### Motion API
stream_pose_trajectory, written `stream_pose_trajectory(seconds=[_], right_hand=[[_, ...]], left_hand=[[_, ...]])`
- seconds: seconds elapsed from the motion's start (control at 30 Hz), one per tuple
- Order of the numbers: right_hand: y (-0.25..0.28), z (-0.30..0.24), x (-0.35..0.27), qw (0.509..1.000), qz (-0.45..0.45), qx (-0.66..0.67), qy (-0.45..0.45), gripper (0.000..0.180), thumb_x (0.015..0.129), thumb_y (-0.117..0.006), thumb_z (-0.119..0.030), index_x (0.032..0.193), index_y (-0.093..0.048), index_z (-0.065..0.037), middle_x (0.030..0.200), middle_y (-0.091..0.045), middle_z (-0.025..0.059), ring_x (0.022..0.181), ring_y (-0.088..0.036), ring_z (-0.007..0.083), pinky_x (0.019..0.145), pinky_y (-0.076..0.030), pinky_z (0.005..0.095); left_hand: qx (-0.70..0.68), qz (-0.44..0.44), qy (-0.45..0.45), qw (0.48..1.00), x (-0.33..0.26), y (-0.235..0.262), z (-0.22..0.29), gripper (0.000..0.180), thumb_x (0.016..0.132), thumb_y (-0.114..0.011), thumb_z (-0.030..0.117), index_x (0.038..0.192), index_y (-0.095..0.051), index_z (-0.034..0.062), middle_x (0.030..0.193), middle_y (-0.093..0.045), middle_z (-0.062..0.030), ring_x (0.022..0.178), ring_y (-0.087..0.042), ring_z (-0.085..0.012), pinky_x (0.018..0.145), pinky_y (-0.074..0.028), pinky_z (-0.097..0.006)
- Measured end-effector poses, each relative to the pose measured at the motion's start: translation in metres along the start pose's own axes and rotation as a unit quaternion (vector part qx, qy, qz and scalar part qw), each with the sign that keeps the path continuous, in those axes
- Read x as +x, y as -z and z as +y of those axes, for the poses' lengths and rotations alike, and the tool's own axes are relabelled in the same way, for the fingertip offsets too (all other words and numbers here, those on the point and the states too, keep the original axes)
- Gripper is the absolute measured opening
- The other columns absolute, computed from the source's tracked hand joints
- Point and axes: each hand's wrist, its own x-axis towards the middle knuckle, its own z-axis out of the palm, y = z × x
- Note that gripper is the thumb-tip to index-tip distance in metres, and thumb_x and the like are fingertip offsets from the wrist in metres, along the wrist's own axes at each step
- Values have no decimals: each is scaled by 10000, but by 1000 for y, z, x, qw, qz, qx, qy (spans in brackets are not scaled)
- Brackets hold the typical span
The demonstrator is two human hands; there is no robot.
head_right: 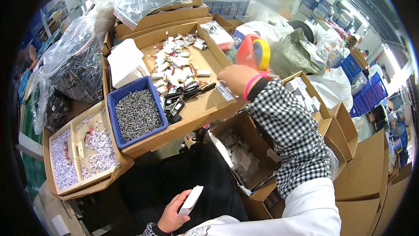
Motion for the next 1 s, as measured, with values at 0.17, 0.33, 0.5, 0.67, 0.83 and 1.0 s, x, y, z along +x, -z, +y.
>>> stream_pose_trajectory(seconds=[0.17,0.33,0.5,0.67,0.83,1.0], right_hand=[[49,1,-17,995,-24,63,79,138,764,-632,-127,824,-561,-24,1143,-578,151,1044,-558,308,895,-447,372],[75,4,-12,987,-14,156,34,189,820,-582,-149,956,-510,-38,896,-593,130,845,-590,293,756,-463,382],[61,6,38,992,81,21,-96,263,791,-561,-139,1051,-547,-102,854,-646,153,778,-635,314,709,-497,400],[28,-21,84,989,6,-84,-118,165,764,-575,-153,855,-700,-95,834,-673,152,815,-656,308,735,-521,395],[12,-45,109,984,-71,-119,-115,231,734,-644,-241,864,-713,-63,883,-670,182,866,-651,317,780,-518,373],[11,-54,111,982,-81,-112,-127,232,747,-611,-224,871,-709,-54,909,-669,178,885,-647,315,795,-513,371]], left_hand=[[-27,17,4,999,-2,6,-2,847,773,-604,607,1356,-373,38,1231,-491,-159,1101,-523,-243,917,-429,-311],[-32,21,0,999,-2,10,-6,845,784,-599,600,1353,-368,20,1222,-498,-160,1103,-521,-240,915,-428,-309],[-62,29,14,998,-4,13,-7,843,786,-600,596,1345,-374,7,1220,-500,-159,1099,-524,-234,913,-428,-307],[-79,42,15,996,-8,17,-9,827,791,-604,587,1338,-384,6,1215,-505,-152,1086,-530,-227,911,-428,-304],[-82,68,5,994,-13,22,-15,813,802,-599,577,1336,-385,2,1207,-509,-154,1085,-529,-224,908,-428,-300],[-137,74,5,988,-16,23,-22,835,807,-591,574,1346,-360,-20,1240,-495,-142,1108,-506,-198,934,-402,-290]])
